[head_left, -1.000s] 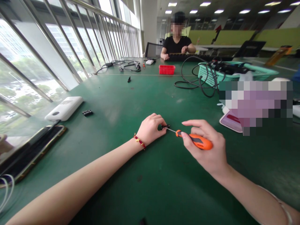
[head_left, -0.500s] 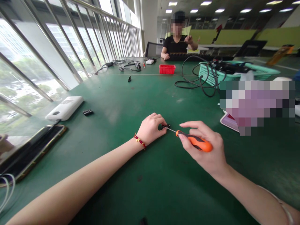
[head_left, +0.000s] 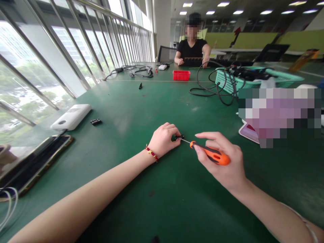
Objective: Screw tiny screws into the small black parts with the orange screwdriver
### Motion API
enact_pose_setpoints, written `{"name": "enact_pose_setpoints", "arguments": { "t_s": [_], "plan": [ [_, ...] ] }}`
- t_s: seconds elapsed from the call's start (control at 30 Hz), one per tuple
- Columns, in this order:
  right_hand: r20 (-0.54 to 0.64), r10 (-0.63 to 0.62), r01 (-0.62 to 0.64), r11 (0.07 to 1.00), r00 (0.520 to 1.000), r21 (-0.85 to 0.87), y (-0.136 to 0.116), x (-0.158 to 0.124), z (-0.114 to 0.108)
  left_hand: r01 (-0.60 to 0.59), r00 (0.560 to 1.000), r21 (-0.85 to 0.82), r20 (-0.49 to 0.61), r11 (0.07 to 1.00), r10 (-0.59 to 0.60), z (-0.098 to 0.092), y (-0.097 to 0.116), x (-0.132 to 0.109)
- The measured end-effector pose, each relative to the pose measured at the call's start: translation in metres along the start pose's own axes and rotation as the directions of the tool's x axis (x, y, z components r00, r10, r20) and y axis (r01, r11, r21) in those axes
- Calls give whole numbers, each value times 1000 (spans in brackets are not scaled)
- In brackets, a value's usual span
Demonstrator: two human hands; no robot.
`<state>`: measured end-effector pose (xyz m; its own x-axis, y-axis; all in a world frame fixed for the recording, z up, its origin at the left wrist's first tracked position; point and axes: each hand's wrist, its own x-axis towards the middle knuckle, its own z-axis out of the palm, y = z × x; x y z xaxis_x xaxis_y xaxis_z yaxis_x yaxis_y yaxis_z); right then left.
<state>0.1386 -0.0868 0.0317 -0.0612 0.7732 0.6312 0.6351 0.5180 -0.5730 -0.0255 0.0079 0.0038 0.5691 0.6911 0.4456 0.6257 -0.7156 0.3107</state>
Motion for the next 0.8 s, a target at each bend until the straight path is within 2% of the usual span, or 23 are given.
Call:
{"name": "enact_pose_setpoints", "arguments": {
  "t_s": [0.13,0.2,0.3,0.43,0.63,0.7,0.8],
  "plan": [
    [-127,-30,37,998,991,53,3,2,2,6,1000,7,0,1000,-6,1,-1,0],
    [-148,-3,15,997,989,80,4,3,2,6,1000,7,1,1000,-6,1,-1,0],
    [-62,56,-52,997,997,59,4,3,1,6,1000,8,-2,1000,-6,1,-1,0],
    [40,4,-5,1000,999,12,0,2,-1,7,1000,7,3,1000,-7,0,0,0],
    [-141,-55,63,997,989,55,3,3,2,13,1000,12,3,1000,-13,0,0,0],
    [-133,-16,24,998,991,59,4,3,2,10,1000,12,4,1000,-10,1,-1,0],
    [-51,53,-51,998,997,33,4,2,1,6,1000,8,2,1000,-6,1,-1,0]
  ]
}}
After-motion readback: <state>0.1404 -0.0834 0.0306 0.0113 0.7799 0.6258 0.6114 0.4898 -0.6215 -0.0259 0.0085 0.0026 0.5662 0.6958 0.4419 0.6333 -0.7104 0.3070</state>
